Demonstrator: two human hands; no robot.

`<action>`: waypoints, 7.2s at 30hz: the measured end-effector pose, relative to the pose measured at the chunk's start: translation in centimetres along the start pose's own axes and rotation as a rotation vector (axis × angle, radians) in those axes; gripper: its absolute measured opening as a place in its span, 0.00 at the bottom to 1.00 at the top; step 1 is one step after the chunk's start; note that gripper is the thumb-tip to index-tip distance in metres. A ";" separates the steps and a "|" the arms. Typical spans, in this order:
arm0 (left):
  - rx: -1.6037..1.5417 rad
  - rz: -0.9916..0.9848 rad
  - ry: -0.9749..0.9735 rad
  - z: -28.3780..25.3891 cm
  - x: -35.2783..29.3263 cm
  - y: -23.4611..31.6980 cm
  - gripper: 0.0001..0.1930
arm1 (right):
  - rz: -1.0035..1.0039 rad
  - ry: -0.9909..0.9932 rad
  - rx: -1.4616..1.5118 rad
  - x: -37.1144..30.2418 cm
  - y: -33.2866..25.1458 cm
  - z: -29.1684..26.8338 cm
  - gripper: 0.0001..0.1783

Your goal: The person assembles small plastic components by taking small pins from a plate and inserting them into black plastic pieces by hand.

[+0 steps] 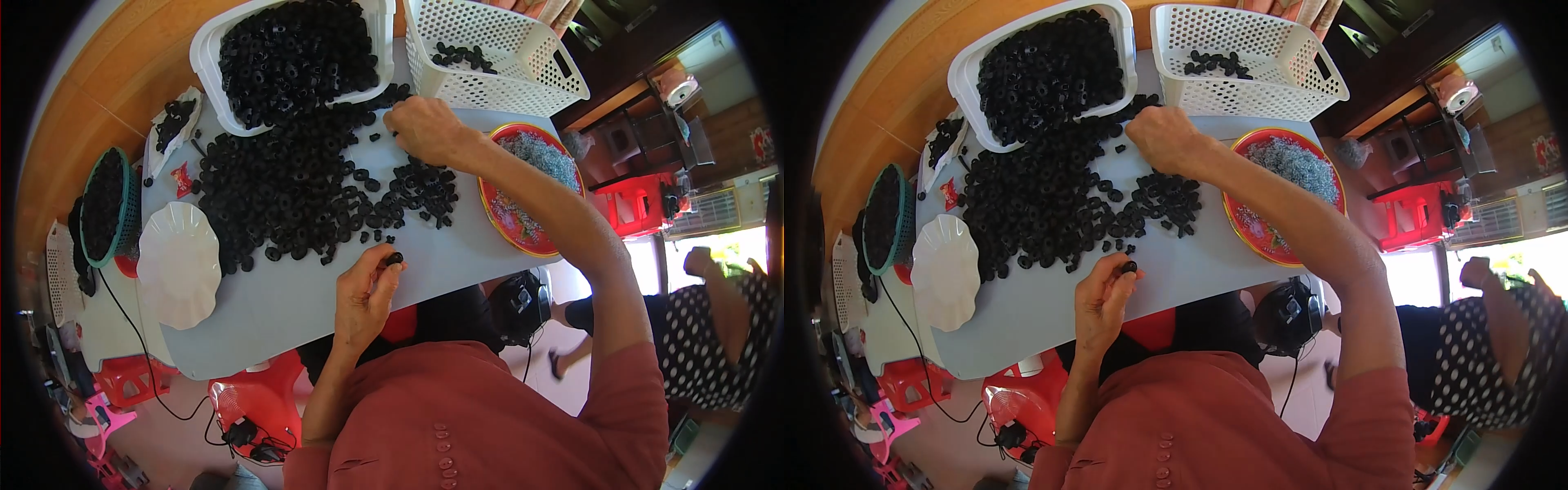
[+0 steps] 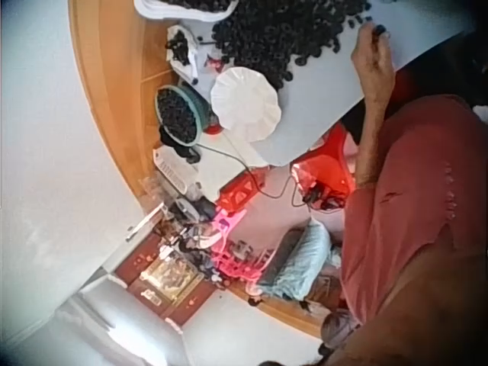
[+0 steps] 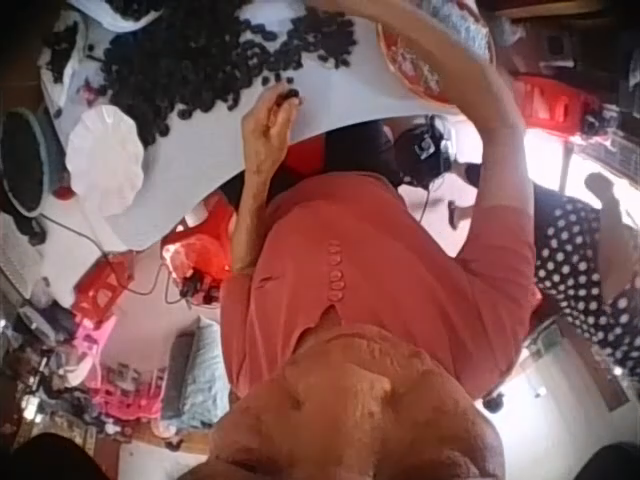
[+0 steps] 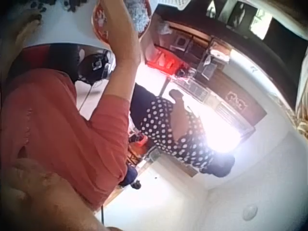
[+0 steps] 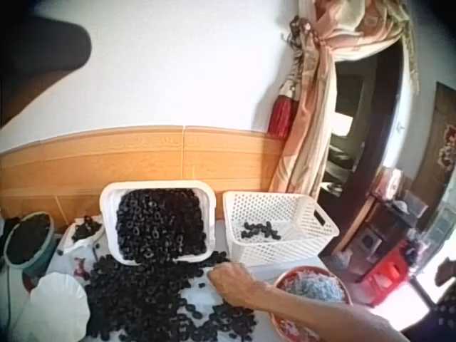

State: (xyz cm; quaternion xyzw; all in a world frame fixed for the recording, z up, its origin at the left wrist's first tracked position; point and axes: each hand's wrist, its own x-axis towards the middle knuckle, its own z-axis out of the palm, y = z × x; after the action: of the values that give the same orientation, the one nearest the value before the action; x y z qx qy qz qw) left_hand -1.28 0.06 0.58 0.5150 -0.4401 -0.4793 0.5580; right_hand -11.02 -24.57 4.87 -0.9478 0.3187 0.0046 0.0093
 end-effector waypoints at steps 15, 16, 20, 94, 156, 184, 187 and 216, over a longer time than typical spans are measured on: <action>-0.004 0.052 0.021 0.1 0.2 -0.5 0.11 | -0.107 0.083 0.145 1.7 -2.1 1.1 0.09; 0.000 0.050 0.021 0.1 0.3 -0.5 0.11 | -0.065 0.076 0.148 1.8 -2.3 1.1 0.09; -0.112 0.027 0.054 0.1 0.4 -0.2 0.11 | -0.076 0.197 0.364 -0.2 -1.8 1.0 0.12; 0.064 0.085 0.044 0.8 0.8 -0.3 0.11 | -0.190 -0.016 0.912 -10.7 -6.1 -1.3 0.06; -0.063 0.020 0.063 0.5 1.2 -0.4 0.11 | -0.054 -0.166 1.079 -10.1 -6.3 -1.7 0.07; -0.010 0.125 0.190 0.8 1.1 -0.9 0.09 | -0.125 0.198 0.879 -10.6 -8.5 -0.2 0.06; -0.156 0.114 0.181 0.7 1.2 -1.1 0.09 | -0.224 0.263 0.884 -10.7 -8.5 -0.1 0.09; -0.773 -0.105 0.227 2.9 0.4 0.1 0.13 | -0.176 0.360 0.405 -12.2 -9.3 0.8 0.23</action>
State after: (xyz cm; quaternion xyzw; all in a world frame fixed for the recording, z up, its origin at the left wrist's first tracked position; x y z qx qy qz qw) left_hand -4.10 -0.77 0.97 0.3387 -0.1364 -0.5775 0.7302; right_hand -15.12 -9.81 4.39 -0.9362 0.2259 -0.2284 0.1423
